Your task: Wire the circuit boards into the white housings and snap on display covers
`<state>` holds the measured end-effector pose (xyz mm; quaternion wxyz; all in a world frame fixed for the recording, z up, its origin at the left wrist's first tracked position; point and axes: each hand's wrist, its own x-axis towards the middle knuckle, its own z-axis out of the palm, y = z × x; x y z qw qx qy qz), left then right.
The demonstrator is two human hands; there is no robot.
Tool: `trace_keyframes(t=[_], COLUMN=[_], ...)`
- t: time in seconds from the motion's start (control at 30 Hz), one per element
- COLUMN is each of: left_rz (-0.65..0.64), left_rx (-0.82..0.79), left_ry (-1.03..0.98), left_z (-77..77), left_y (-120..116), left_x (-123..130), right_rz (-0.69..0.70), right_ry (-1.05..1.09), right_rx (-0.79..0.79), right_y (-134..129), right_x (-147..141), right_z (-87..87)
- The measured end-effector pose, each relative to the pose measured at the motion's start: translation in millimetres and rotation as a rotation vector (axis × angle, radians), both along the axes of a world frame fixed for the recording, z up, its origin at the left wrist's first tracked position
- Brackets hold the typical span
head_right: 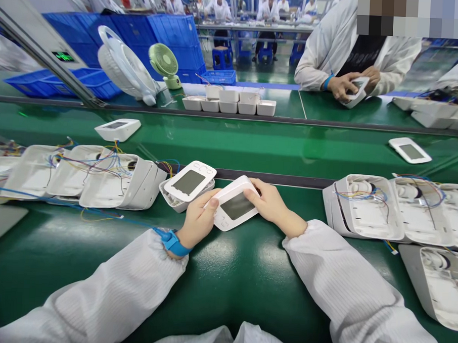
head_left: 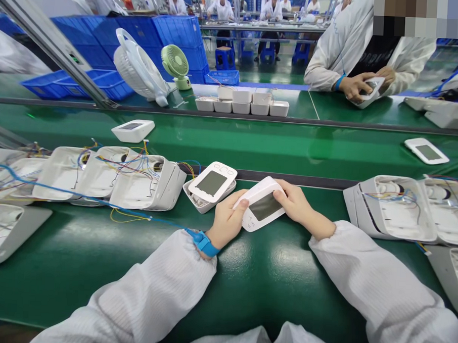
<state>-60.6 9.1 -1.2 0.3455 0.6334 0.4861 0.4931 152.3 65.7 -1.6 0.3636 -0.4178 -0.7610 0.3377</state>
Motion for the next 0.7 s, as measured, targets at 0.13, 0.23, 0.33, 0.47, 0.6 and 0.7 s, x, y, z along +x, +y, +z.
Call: trace_keyframes(t=[0.13,0.23,0.33,0.47,0.6,0.7], left_rz=[0.173,0.177,0.063,0.033,0.059,0.089], left_rx=[0.062,0.065,0.026,0.089,0.153,0.144], left_ry=[-0.101,-0.075,-0.074,-0.096,0.069,0.098], left_z=[-8.2,-10.8,-10.7,-11.8,-9.2,-4.0], left_y=[6,10,13,11,4,1], left_x=[-3,-3,-1,1,-1,-1], right_rz=[0.108,0.119,-0.033,-0.068,0.133,0.136], right_ry=[0.155,0.040,0.079,0.044,-0.081,-0.117], right_rx=[-0.128,-0.183,-0.025,0.230,0.320,0.346], right_y=[-2,-7,-11,-13,-16,-19], right_x=[-5,-10,-10,-5,-5,-7], right_z=[-5.8,-5.0,-0.7,5.1,8.0,9.0])
